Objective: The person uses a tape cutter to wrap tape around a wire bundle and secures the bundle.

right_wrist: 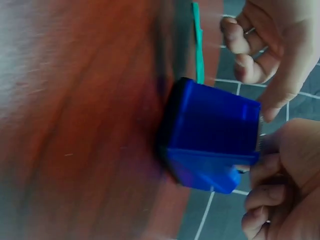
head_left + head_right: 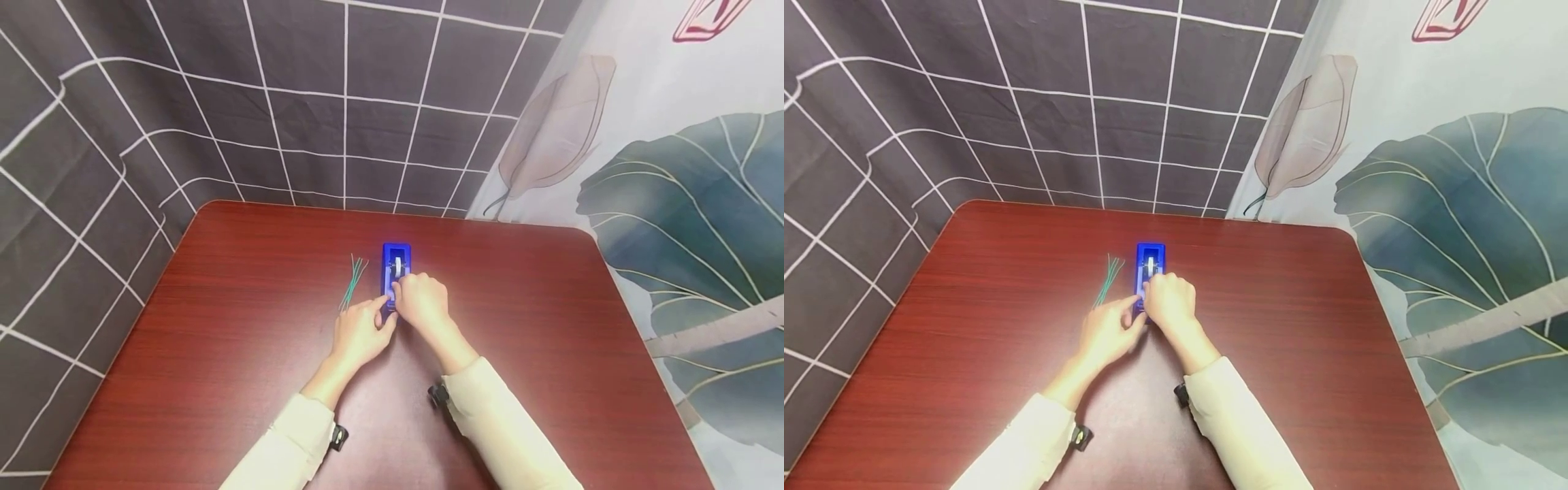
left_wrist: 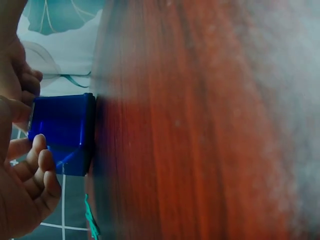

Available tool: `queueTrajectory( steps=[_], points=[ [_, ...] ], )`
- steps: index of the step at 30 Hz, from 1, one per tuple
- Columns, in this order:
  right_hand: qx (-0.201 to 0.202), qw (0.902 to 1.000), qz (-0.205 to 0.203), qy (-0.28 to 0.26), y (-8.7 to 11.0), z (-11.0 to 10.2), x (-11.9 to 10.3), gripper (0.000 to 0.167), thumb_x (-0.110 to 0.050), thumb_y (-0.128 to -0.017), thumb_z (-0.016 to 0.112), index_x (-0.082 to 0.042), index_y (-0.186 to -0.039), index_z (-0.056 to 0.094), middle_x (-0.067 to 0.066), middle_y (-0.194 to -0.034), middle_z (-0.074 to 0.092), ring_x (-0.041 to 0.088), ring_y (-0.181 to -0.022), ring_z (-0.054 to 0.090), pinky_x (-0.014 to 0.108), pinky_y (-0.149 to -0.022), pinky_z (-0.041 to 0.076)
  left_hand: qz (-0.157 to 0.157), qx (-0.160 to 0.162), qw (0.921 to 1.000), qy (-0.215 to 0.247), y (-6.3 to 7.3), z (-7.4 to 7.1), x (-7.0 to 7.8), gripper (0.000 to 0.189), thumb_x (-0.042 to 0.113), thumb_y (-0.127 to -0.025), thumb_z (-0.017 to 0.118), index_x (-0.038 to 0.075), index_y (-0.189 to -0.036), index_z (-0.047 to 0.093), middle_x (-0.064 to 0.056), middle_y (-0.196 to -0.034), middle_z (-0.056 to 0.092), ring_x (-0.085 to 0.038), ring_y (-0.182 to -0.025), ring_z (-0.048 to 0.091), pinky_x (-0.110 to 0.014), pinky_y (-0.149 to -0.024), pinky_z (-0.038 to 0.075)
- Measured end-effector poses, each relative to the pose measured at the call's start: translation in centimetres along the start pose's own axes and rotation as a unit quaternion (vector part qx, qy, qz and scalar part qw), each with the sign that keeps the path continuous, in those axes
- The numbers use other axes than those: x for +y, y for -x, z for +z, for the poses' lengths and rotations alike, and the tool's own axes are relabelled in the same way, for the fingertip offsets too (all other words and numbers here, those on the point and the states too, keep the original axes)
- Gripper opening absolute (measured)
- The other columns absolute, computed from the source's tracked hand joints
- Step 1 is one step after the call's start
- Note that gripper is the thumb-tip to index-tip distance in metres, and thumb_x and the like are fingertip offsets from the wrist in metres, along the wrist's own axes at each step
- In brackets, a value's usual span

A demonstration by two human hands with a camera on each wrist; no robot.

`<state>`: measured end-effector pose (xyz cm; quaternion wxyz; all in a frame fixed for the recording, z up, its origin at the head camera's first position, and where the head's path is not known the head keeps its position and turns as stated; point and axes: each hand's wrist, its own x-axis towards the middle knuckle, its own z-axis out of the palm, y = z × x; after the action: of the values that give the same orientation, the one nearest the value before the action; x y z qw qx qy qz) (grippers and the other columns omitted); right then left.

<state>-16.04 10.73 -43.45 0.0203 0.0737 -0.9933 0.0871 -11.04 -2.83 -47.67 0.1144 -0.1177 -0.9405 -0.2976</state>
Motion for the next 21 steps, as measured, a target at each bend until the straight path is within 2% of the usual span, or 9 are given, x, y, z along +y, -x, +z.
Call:
queueTrajectory(
  steps=[5,9,12,15,17,19,21],
  points=[
    [-0.033,0.9985,0.020,0.038,-0.8,-0.3,-0.7,0.037,-0.038,-0.098,0.063,-0.004,-0.089,0.074,0.016,-0.082,0.072,0.035,-0.071,0.070,0.046,-0.057,0.055,0.000,-0.006,1.0000,-0.002,0.1,0.0,-0.1,0.040,0.036,-0.091,0.071,0.012,-0.122,0.074,0.012,-0.061,0.051,-0.013,-0.060,0.055,-0.034,-0.058,0.049],
    [-0.048,0.9975,0.049,0.016,-1.7,0.1,-0.6,0.036,-0.038,-0.096,0.066,-0.004,-0.094,0.074,0.017,-0.089,0.073,0.036,-0.079,0.071,0.048,-0.064,0.056,0.001,-0.006,1.0000,-0.001,0.1,0.0,-0.2,0.040,0.037,-0.091,0.071,0.013,-0.122,0.073,0.012,-0.062,0.051,-0.013,-0.060,0.056,-0.034,-0.057,0.049],
    [-0.049,0.9960,0.070,-0.026,-2.0,0.5,-0.2,0.030,-0.036,-0.094,0.067,-0.008,-0.086,0.074,0.016,-0.089,0.073,0.036,-0.082,0.071,0.050,-0.067,0.057,0.002,-0.009,1.0000,-0.001,0.1,0.0,-0.2,0.040,0.036,-0.090,0.071,0.013,-0.123,0.073,0.012,-0.061,0.051,-0.012,-0.061,0.056,-0.035,-0.058,0.049],
    [-0.044,0.9935,0.078,-0.070,-2.0,0.9,0.2,0.032,-0.032,-0.094,0.066,-0.012,-0.068,0.068,0.010,-0.076,0.071,0.032,-0.075,0.069,0.050,-0.068,0.056,0.003,-0.014,0.9999,0.000,0.1,0.0,-0.3,0.040,0.036,-0.091,0.071,0.013,-0.123,0.073,0.013,-0.061,0.051,-0.012,-0.061,0.057,-0.034,-0.059,0.049],
    [-0.043,0.9893,0.087,-0.109,-1.9,1.1,0.4,0.032,-0.031,-0.094,0.066,-0.014,-0.066,0.068,0.007,-0.074,0.070,0.030,-0.076,0.068,0.050,-0.070,0.056,0.004,-0.015,0.9999,0.002,0.2,0.0,-0.4,0.040,0.036,-0.091,0.071,0.013,-0.123,0.073,0.013,-0.061,0.051,-0.011,-0.061,0.056,-0.034,-0.058,0.049],
    [-0.047,0.9798,0.100,-0.167,-1.7,1.0,0.6,0.030,-0.031,-0.094,0.067,-0.013,-0.070,0.072,0.005,-0.074,0.071,0.028,-0.077,0.068,0.049,-0.073,0.055,0.004,-0.015,0.9999,0.004,0.1,0.0,-0.5,0.040,0.035,-0.091,0.071,0.013,-0.124,0.072,0.013,-0.062,0.052,-0.011,-0.060,0.056,-0.033,-0.058,0.049],
    [-0.058,0.9625,0.117,-0.238,-1.7,1.1,0.9,0.027,-0.032,-0.095,0.068,-0.010,-0.081,0.076,0.006,-0.078,0.072,0.026,-0.080,0.067,0.045,-0.075,0.053,0.002,-0.016,0.9998,0.008,0.1,0.0,-0.6,0.040,0.035,-0.092,0.070,0.013,-0.124,0.072,0.012,-0.062,0.054,-0.010,-0.060,0.056,-0.033,-0.058,0.049]
  ],
)
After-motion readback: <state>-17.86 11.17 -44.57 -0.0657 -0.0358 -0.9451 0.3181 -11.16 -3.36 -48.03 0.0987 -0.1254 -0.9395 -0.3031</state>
